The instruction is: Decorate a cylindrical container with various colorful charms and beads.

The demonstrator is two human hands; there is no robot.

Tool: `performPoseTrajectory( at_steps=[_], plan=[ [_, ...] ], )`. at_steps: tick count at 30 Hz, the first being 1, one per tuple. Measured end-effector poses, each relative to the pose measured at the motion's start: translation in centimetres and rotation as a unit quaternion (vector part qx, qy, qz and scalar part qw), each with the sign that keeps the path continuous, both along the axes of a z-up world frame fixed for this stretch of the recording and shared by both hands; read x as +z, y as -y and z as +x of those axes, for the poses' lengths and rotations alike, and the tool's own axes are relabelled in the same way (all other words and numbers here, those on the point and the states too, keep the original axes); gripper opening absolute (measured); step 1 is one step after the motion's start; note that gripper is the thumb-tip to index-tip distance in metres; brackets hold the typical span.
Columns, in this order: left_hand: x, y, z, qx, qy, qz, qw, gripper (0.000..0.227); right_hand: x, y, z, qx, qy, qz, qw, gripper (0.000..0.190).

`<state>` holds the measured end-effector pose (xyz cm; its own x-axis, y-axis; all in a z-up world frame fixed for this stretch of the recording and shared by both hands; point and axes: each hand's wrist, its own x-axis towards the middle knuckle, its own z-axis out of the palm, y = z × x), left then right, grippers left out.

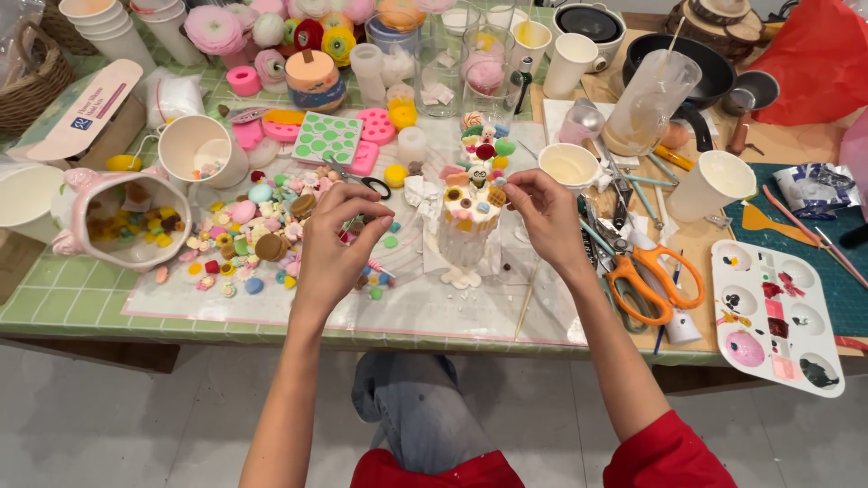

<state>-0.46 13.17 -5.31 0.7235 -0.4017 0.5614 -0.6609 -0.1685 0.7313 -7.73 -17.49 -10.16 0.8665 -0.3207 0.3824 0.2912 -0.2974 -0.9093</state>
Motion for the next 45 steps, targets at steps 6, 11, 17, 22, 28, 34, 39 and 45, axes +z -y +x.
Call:
performPoseTrajectory(
  at_steps=[6,11,17,22,28,34,39,45],
  plan=[
    [0.0,-0.8,-0.3,-0.007,-0.017,-0.015,1.000,0.012,-0.1,0.2,0.0,0.018,0.015,0.017,1.000,0.017],
    [-0.7,-1.7,-0.5,0.002,-0.017,-0.019,1.000,0.012,0.5,0.4,-0.4,0.002,0.021,0.008,1.000,0.016],
    [-1.3,-2.7,-1.0,0.004,-0.031,-0.022,0.999,0.012,3.5,-0.7,-1.4,-0.063,0.029,-0.118,0.991,0.017],
    [-1.3,-3.4,-1.5,0.006,-0.051,-0.023,0.998,0.012,4.5,-1.5,-1.7,-0.070,0.030,-0.201,0.977,0.015],
    [-2.2,-4.0,-1.6,0.011,-0.069,-0.049,0.996,0.010,4.4,-1.7,-1.7,-0.112,0.034,-0.193,0.974,0.014],
    [-3.0,-4.2,-2.0,0.012,-0.055,-0.050,0.997,0.011,6.8,-2.6,-1.9,-0.073,0.038,-0.240,0.967,0.014],
    [-2.8,-4.6,-2.3,0.018,-0.056,-0.042,0.997,0.011,6.5,-1.9,-1.6,-0.049,0.042,-0.280,0.958,0.014],
    [-3.7,-4.3,-2.1,0.013,-0.049,-0.053,0.997,0.011,6.1,-1.5,-1.7,-0.055,0.025,-0.267,0.962,0.017]
  ],
)
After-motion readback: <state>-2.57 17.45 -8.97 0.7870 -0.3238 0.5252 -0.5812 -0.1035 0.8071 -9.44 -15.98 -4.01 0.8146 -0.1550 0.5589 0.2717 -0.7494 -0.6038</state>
